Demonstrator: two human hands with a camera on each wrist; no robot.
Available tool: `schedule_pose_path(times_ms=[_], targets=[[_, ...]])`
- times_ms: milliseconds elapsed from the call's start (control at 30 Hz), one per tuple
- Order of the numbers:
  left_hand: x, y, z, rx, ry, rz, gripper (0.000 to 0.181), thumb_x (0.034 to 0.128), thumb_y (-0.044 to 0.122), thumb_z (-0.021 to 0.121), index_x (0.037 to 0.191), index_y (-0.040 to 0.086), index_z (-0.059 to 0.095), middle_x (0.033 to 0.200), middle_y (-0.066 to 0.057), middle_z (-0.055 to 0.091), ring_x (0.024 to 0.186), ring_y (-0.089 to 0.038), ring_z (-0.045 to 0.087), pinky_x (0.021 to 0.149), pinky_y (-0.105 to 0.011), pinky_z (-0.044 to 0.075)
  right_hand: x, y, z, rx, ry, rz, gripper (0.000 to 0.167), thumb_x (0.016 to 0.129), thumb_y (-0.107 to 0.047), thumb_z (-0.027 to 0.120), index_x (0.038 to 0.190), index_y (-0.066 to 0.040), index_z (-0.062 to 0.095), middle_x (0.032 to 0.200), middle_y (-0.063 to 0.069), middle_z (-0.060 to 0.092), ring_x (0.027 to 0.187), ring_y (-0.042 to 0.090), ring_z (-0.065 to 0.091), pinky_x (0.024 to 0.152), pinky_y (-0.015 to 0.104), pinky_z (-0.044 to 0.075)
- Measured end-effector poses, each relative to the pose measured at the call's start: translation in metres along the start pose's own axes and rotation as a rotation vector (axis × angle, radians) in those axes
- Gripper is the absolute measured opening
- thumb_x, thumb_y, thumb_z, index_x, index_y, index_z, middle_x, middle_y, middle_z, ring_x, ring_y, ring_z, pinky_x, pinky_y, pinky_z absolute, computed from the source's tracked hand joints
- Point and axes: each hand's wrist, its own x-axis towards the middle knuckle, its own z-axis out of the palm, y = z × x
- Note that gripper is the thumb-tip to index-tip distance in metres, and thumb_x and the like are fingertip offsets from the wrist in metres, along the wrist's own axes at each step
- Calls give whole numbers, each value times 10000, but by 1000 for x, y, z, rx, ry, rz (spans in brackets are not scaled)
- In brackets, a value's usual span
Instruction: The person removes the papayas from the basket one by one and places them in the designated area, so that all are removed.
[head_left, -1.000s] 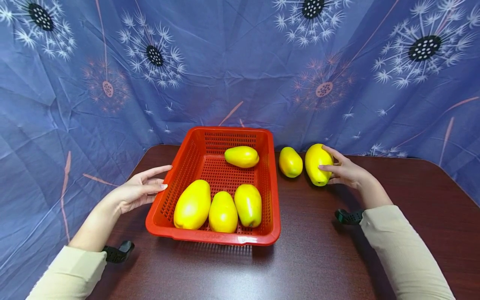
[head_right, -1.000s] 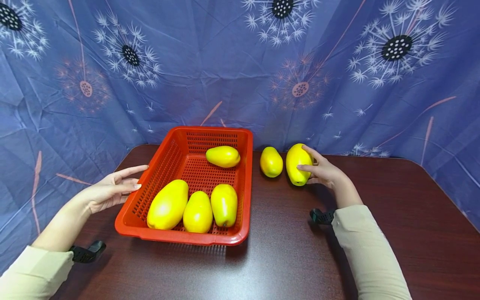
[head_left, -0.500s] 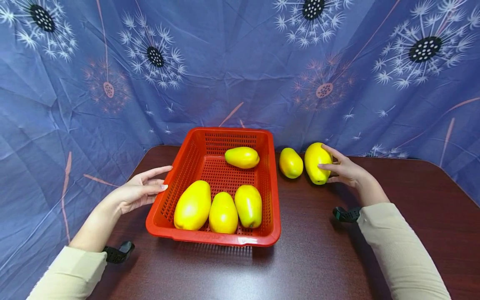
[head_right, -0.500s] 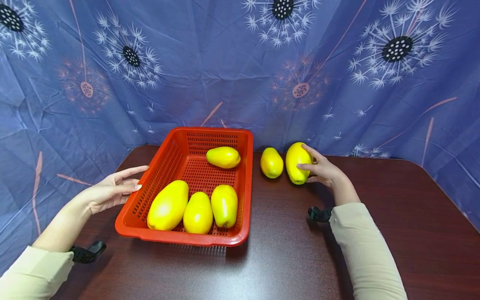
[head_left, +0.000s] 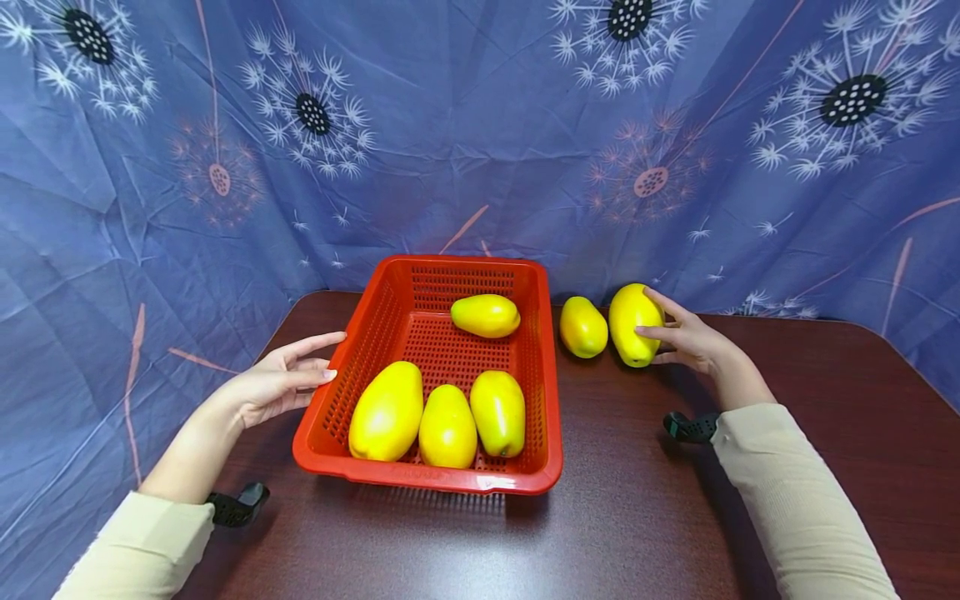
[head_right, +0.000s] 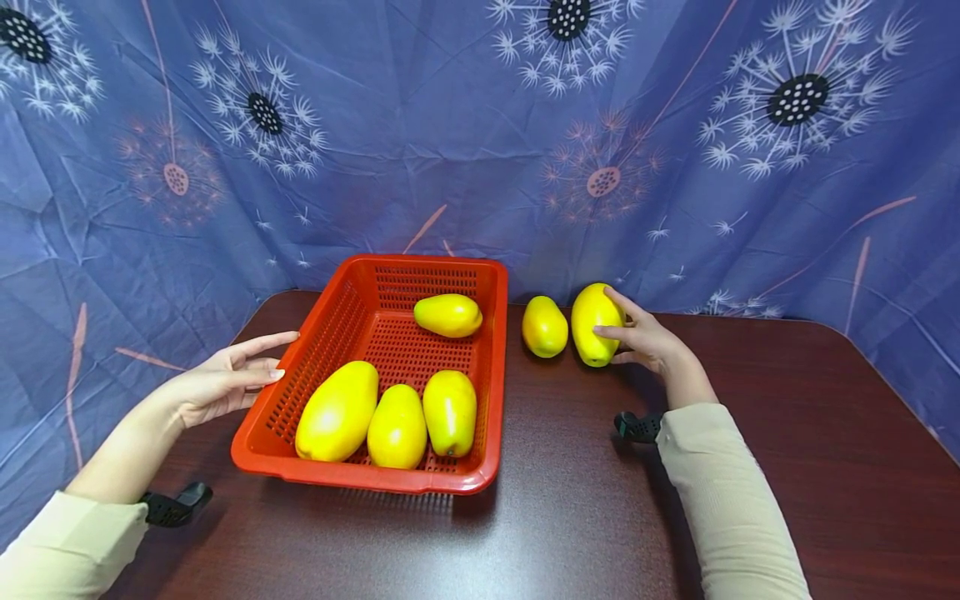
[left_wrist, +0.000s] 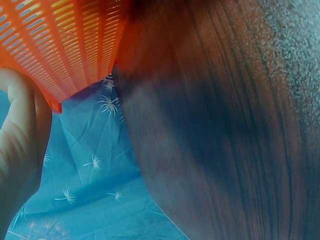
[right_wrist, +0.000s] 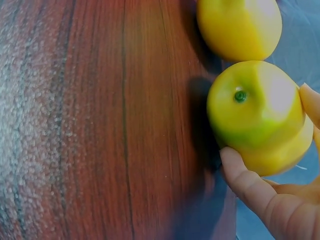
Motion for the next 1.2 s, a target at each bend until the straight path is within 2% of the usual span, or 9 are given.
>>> schedule_pose_path(times_ms=[300,633,900,1200], targets=[[0,0,0,-7,-6,3,636,910,-42,524,1461,67,225,1067,-94,654,938,-223,647,815,-370,524,1,2,-1,6,0,2,820,950,-205,551,1485,-300,-63,1470,311,23,1204,435,348,849,436,499],[0,0,0,-6,1,-1,624,910,-38,526,1455,78,248,1058,-95,653,948,-223,644,821,-369,522,0,1,-1,42,-6,5,823,951,-197,547,1480,-309,-74,1481,300,-32,1259,482,269,875,479,478],[0,0,0,-10,-16,9,599,910,-45,519,1440,89,275,1067,-100,651,951,-227,644,820,-369,522,0,1,-1,-2,-2,5,830,958,-218,535,1468,-320,-111,1473,319,-8,1211,462,358,884,503,467],[0,1,1,-7,-7,3,617,909,-42,524,1451,78,254,1077,-93,651,951,-228,644,820,-369,522,0,0,1,13,-2,16,837,952,-202,548,1470,-323,-99,1483,309,-56,1283,509,245,902,529,447]])
